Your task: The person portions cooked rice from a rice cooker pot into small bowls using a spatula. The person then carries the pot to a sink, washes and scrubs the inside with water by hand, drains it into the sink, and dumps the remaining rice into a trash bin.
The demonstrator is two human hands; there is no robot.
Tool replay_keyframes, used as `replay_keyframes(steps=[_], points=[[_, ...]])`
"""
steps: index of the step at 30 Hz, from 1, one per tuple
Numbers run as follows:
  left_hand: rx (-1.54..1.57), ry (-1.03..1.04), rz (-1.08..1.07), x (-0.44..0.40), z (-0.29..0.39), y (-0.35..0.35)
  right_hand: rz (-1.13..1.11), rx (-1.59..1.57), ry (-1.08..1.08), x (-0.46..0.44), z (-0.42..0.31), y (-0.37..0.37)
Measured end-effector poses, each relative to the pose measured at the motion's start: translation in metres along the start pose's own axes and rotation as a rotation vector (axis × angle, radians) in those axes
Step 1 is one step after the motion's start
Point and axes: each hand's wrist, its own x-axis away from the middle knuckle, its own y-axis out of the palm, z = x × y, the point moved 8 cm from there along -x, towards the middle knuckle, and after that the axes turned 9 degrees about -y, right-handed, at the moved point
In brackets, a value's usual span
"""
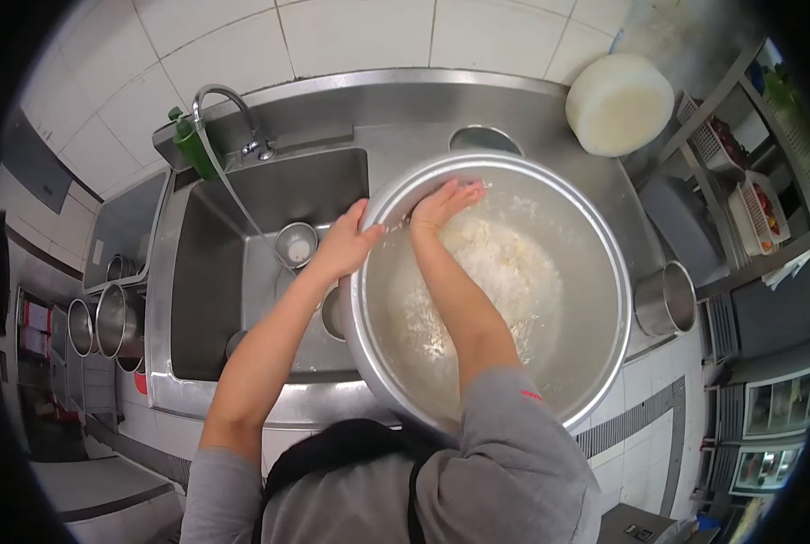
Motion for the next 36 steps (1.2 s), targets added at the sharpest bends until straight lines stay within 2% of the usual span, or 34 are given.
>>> replay_keyframes(steps=[1,3,10,12,13,15,17,18,19,21,22,25,26,27,30,32,33,34,35,36], points=[[0.000,-0.002,-0.008,0.000,-0.003,0.005,0.002,0.007,0.003,0.012,0.003,-0.008],[0.069,0.049,0.048,-0.005,-0.005,0.002,-0.396,-0.187,0.004,0.052,-0.009,0.015],[0.029,0.026,0.069,0.002,0.004,-0.001,-0.583,-0.250,-0.179,0.085,-0.033,0.006],[0.029,0.028,0.062,-0.002,-0.001,0.000,-0.079,-0.007,-0.219,-0.008,-0.007,0.004],[0.034,0.036,0.047,-0.002,-0.002,0.001,-0.079,-0.012,-0.207,-0.014,-0.004,0.009],[0.036,0.026,0.043,0.000,-0.004,0.004,0.051,-0.042,-0.031,-0.021,0.012,-0.006],[0.054,0.032,0.072,-0.006,0.001,-0.002,-0.281,-0.218,0.122,0.040,0.019,0.025],[0.070,0.033,0.070,-0.006,-0.002,-0.001,-0.582,-0.364,0.033,0.087,-0.021,0.015],[0.084,0.034,0.063,-0.005,-0.006,0.001,-0.585,-0.360,0.041,0.111,-0.032,-0.023],[0.110,0.043,0.082,-0.007,-0.007,0.002,-1.196,-0.571,0.020,0.166,-0.062,-0.043],[0.131,0.051,0.098,-0.006,-0.006,0.002,-1.194,-0.562,0.013,0.160,-0.059,-0.035],[0.161,0.072,0.125,0.018,-0.001,0.000,-0.488,-0.308,0.049,0.070,-0.017,0.015],[0.191,0.098,0.122,0.033,-0.012,0.007,-0.164,-0.186,-0.042,0.018,-0.003,0.012],[0.214,0.119,0.118,0.056,-0.029,0.018,0.123,-0.018,-0.002,-0.022,0.019,-0.008],[0.298,0.189,0.185,0.138,-0.028,0.037,0.067,0.067,-0.047,-0.020,0.033,-0.030],[0.638,-0.189,-0.467,0.165,-0.035,0.074,-0.340,-0.053,0.082,0.033,0.037,-0.001],[0.670,-0.180,-0.357,0.139,-0.046,0.059,-0.346,-0.040,0.089,0.059,0.027,-0.026],[0.699,-0.172,-0.241,0.094,-0.058,0.043,-0.664,-0.154,0.130,0.101,0.000,-0.040],[0.367,-0.010,0.039,0.053,-0.051,0.016,-0.977,-0.282,0.160,0.143,-0.035,-0.052],[0.409,-0.036,0.056,0.022,-0.039,0.006,-1.291,-0.410,0.181,0.177,-0.057,-0.055]])
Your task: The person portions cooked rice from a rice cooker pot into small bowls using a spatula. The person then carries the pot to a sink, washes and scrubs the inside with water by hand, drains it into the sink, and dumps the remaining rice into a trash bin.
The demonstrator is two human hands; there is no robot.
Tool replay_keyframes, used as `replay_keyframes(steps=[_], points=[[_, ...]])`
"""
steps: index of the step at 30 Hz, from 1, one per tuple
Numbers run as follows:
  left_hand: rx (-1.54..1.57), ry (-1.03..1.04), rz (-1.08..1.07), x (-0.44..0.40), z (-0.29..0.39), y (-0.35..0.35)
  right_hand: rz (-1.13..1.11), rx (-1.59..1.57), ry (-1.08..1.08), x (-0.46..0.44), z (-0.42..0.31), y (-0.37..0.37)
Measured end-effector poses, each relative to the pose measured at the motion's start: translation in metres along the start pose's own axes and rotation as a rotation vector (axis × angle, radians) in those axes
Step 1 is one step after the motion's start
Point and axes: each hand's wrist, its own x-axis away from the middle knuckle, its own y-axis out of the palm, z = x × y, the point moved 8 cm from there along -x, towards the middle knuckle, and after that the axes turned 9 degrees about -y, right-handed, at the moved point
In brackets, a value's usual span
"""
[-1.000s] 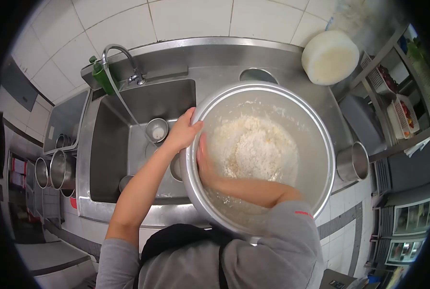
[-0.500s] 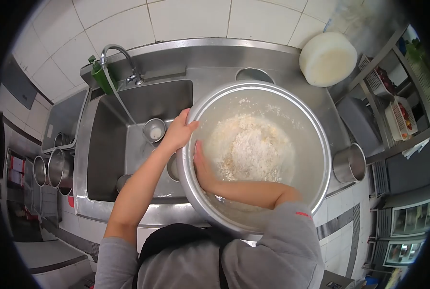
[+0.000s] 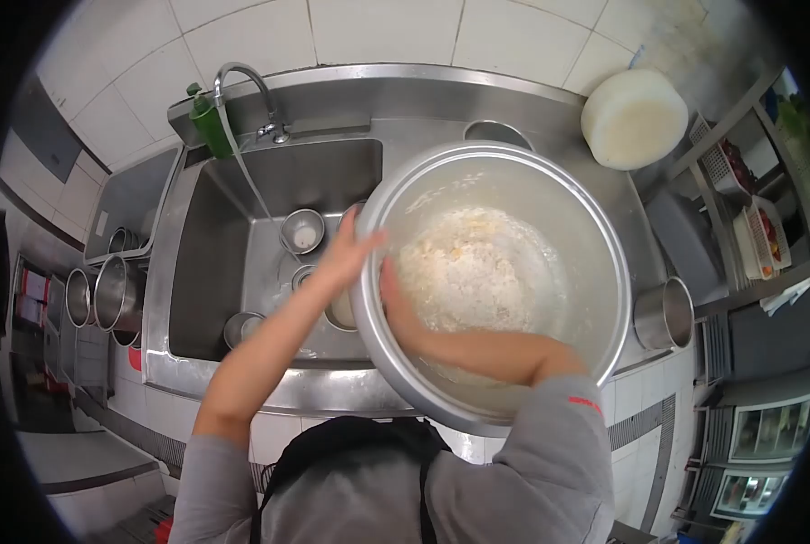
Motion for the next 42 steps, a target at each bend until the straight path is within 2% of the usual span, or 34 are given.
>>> replay_keyframes(steps=[2,3,4,7,8,10,11,13,14,17,18,19,21,22,23,24,25,27,29,31,32,34,36,39,41,42], points=[[-0.434,0.115,0.152,-0.028,0.045,-0.006,-0.057,-0.073,-0.006,0.006,-0.001,0.010],[-0.423,0.111,0.142,-0.026,0.051,-0.003,-0.103,-0.156,0.007,0.012,0.000,0.013],[-0.511,0.116,0.124,-0.021,0.055,0.002,-0.006,-0.069,-0.026,-0.007,0.006,0.004],[-0.647,0.129,0.120,-0.012,0.050,0.007,0.796,0.214,-0.216,-0.110,0.010,-0.093],[-0.688,0.144,0.132,-0.012,0.050,0.005,1.061,0.034,-0.256,-0.130,0.025,-0.142],[-0.694,0.163,0.136,-0.016,0.042,0.003,1.468,0.292,-0.134,-0.113,0.020,-0.206],[-0.693,0.190,0.127,-0.017,0.042,0.003,1.466,0.287,-0.135,-0.112,0.027,-0.194],[-0.678,0.173,0.127,-0.016,0.048,0.000,1.118,0.319,-0.100,-0.125,0.042,-0.149],[-0.673,0.130,0.108,-0.015,0.045,0.001,0.847,0.174,-0.168,-0.116,0.052,-0.096],[-0.642,0.167,0.178,-0.009,0.045,-0.005,0.062,-0.117,0.056,-0.015,0.022,0.008],[-0.633,0.164,0.174,-0.010,0.044,-0.005,-0.102,-0.223,0.133,0.014,0.010,0.021],[-0.635,0.155,0.192,-0.010,0.044,-0.004,-0.097,-0.215,0.140,0.013,0.020,0.014],[-0.636,0.135,0.197,-0.012,0.041,-0.002,-0.147,0.690,-0.103,-0.004,0.032,-0.009],[-0.643,0.170,0.202,-0.012,0.044,-0.002,-0.140,0.844,0.278,-0.029,0.043,-0.026],[-0.653,0.200,0.205,-0.012,0.044,-0.002,0.080,0.776,0.025,-0.070,0.061,-0.051],[-0.649,0.201,0.195,-0.013,0.044,-0.002,-0.120,0.921,0.025,-0.101,0.128,-0.079],[-0.650,0.192,0.186,-0.013,0.042,-0.002,-0.123,0.916,0.037,-0.097,0.114,-0.075],[-0.623,0.185,0.208,-0.012,0.044,-0.004,0.377,1.287,0.080,-0.088,0.035,-0.102],[-0.581,0.138,0.202,-0.012,0.048,-0.008,-0.200,1.256,-0.012,-0.060,0.053,-0.050],[-0.553,0.144,0.196,-0.012,0.043,-0.006,-0.360,1.551,-0.376,0.014,0.035,-0.005],[-0.545,0.143,0.182,-0.012,0.042,-0.006,-0.364,1.558,-0.359,0.026,0.027,-0.006],[-0.577,0.125,0.130,-0.015,0.041,-0.002,-0.575,1.458,-0.258,0.048,0.015,-0.013],[-0.540,0.128,0.086,-0.015,0.038,0.002,-0.310,1.548,-0.137,0.004,0.015,-0.040],[-0.509,0.130,0.039,-0.015,0.037,-0.002,-0.120,1.485,-0.066,-0.024,0.024,-0.070],[-0.468,0.089,0.034,-0.011,0.039,-0.002,-0.047,1.555,0.145,-0.032,0.023,-0.089],[-0.430,0.081,0.011,-0.005,0.041,-0.006,0.081,1.570,0.204,-0.039,0.022,-0.107]])
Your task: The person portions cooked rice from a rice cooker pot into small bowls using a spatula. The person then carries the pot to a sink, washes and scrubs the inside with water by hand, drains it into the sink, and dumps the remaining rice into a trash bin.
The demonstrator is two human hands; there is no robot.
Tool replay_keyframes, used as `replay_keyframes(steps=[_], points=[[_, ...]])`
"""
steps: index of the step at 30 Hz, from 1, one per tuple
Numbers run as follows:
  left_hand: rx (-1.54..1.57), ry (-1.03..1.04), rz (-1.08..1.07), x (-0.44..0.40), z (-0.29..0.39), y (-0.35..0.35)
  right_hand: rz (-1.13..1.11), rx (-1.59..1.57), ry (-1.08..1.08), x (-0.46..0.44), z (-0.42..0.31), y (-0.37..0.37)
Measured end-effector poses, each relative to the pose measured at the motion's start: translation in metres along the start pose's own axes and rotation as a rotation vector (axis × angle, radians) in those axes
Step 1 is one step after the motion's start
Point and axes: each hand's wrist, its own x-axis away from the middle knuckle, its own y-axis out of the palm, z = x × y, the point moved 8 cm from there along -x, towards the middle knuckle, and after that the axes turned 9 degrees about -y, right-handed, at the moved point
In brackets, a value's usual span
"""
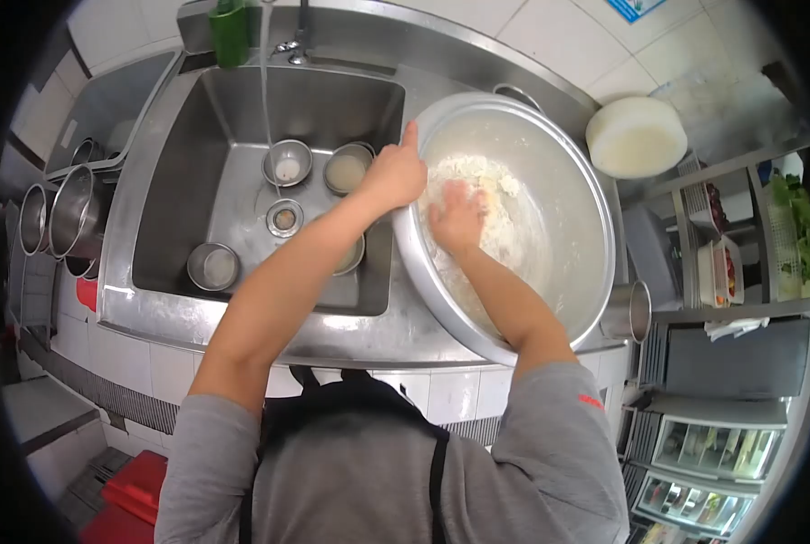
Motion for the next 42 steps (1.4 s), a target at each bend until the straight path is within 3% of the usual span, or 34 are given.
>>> replay_keyframes(steps=[3,4,6,7,9,10,12,15,17,19,21,23,25,26,28,30,31,32,33,35,37,39,41,42], points=[[0.058,-0.064,0.013,0.015,-0.007,0.001,0.088,-0.113,0.486,-0.029,0.062,0.004],[0.042,-0.074,0.028,0.017,-0.013,0.000,0.087,-0.135,0.474,-0.035,0.059,0.011],[0.194,-0.004,0.132,0.022,-0.013,-0.001,0.014,0.040,0.114,-0.035,0.039,0.020],[0.205,-0.017,0.120,0.025,-0.017,0.006,-0.005,0.049,0.113,-0.015,0.040,0.025],[0.297,0.064,0.231,0.025,-0.020,-0.001,0.164,0.045,-0.186,0.011,0.011,0.017],[0.295,0.042,0.228,0.025,-0.025,0.000,0.146,0.036,-0.193,0.020,0.004,0.016],[0.418,0.018,0.174,0.023,-0.029,0.005,0.109,-0.122,-0.405,0.035,-0.013,0.006],[0.433,-0.106,0.045,0.022,-0.033,0.006,0.068,-0.218,-0.417,-0.011,0.012,0.003],[0.470,-0.120,0.065,0.016,-0.036,0.010,-0.047,0.064,-0.133,-0.056,0.072,0.075],[0.606,-0.080,0.110,0.013,-0.038,0.015,-0.110,0.057,0.184,-0.056,0.056,0.047],[0.608,0.020,0.171,0.011,-0.033,0.008,0.093,-0.072,-0.220,-0.009,-0.005,0.022],[0.519,-0.066,0.168,0.013,-0.040,0.009,0.157,-0.083,-0.466,0.050,-0.045,0.000],[0.521,-0.066,0.152,0.012,-0.039,0.008,-0.037,-0.339,-0.500,0.091,-0.061,-0.002],[0.494,-0.068,0.125,0.010,-0.040,0.010,-0.033,-0.330,-0.497,0.083,-0.064,-0.004],[0.475,-0.071,0.089,0.009,-0.041,0.017,-0.058,0.361,-0.435,0.051,-0.061,0.003],[0.618,-0.083,-0.060,0.018,-0.045,0.029,-0.452,0.083,-0.039,-0.011,0.007,0.028],[0.605,-0.078,-0.054,0.024,-0.046,0.027,-0.481,0.007,0.061,-0.030,0.029,0.017],[0.603,-0.034,0.017,0.026,-0.042,0.019,-0.310,0.274,0.094,-0.057,0.076,0.047],[0.617,-0.020,0.059,0.032,-0.041,0.023,-0.315,0.291,0.102,-0.049,0.085,0.074],[0.581,-0.037,0.060,0.030,-0.043,0.030,0.230,0.208,-0.457,-0.024,0.027,0.071],[0.697,-0.028,0.040,0.032,-0.040,0.027,-0.222,-0.566,0.112,0.018,-0.036,0.015],[0.697,0.006,0.087,0.033,-0.039,0.023,-0.260,-0.456,-0.177,0.065,-0.069,0.006],[0.605,-0.009,0.131,0.031,-0.040,0.021,-0.635,-0.519,-0.249,0.113,-0.076,-0.025],[0.603,-0.019,0.119,0.028,-0.044,0.026,-0.635,-0.511,-0.243,0.109,-0.072,-0.019]])
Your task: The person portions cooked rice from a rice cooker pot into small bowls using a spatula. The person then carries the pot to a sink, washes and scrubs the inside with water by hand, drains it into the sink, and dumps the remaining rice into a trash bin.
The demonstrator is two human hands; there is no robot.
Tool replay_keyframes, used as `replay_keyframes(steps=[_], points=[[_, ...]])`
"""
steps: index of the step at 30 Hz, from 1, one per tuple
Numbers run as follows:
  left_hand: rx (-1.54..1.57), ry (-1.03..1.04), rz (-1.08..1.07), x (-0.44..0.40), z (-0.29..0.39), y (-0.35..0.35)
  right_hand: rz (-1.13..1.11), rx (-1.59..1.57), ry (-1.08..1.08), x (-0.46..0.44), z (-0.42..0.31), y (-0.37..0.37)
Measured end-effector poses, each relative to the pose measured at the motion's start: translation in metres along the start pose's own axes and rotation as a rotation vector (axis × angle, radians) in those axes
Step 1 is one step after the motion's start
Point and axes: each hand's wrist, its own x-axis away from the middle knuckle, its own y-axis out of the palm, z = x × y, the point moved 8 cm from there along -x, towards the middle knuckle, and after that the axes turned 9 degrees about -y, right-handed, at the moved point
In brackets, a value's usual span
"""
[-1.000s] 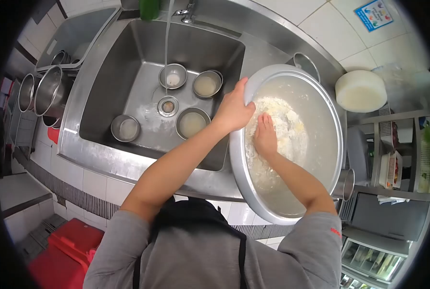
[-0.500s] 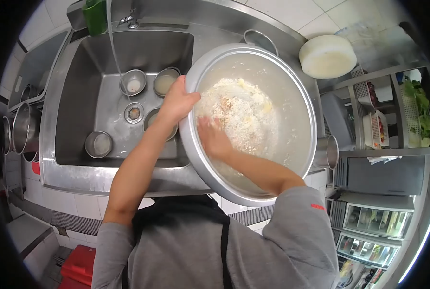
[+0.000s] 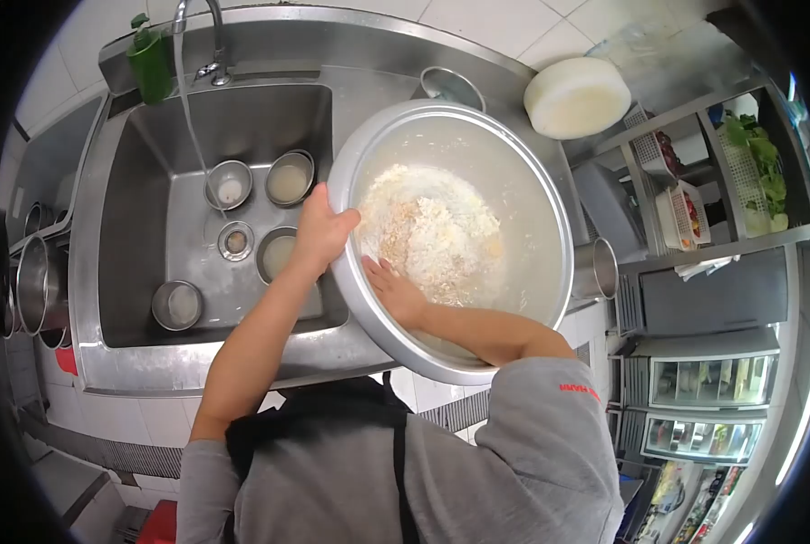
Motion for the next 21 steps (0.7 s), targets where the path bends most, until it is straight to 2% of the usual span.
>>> replay_keyframes(steps=[2,3,6,8,9,11,13,15,16,18,19,21], points=[[0.055,-0.006,-0.042,-0.001,-0.005,0.003,0.161,-0.493,0.104,-0.028,0.031,0.008],[0.109,-0.009,-0.066,-0.001,-0.005,0.005,0.167,-0.502,0.109,-0.050,0.045,0.006],[0.134,-0.007,-0.054,0.006,0.005,0.001,0.206,0.877,0.316,-0.129,0.089,-0.059],[0.171,0.018,-0.040,0.009,0.004,0.002,0.396,0.415,0.653,-0.118,0.145,-0.110],[0.127,0.045,-0.032,0.009,-0.002,0.007,0.421,0.415,0.632,-0.116,0.137,-0.125],[0.082,0.080,-0.013,0.001,0.001,0.002,0.662,0.326,0.799,-0.083,0.116,-0.143],[0.146,0.078,0.000,0.007,0.000,0.006,0.488,1.003,0.488,-0.123,0.100,-0.081],[0.240,0.042,-0.034,0.007,-0.006,0.013,0.722,-0.529,0.190,-0.061,0.027,-0.059],[0.183,-0.009,-0.028,0.012,0.001,0.008,0.726,-0.532,0.210,-0.036,0.026,-0.040],[0.194,-0.059,-0.023,0.007,-0.006,0.009,0.317,-0.011,-0.138,-0.010,-0.001,-0.016],[0.206,-0.062,-0.017,0.005,-0.006,0.007,0.307,-0.002,-0.139,-0.006,0.014,-0.017],[0.080,-0.012,-0.069,0.008,-0.003,0.009,0.445,0.623,0.085,0.002,0.055,-0.027]])
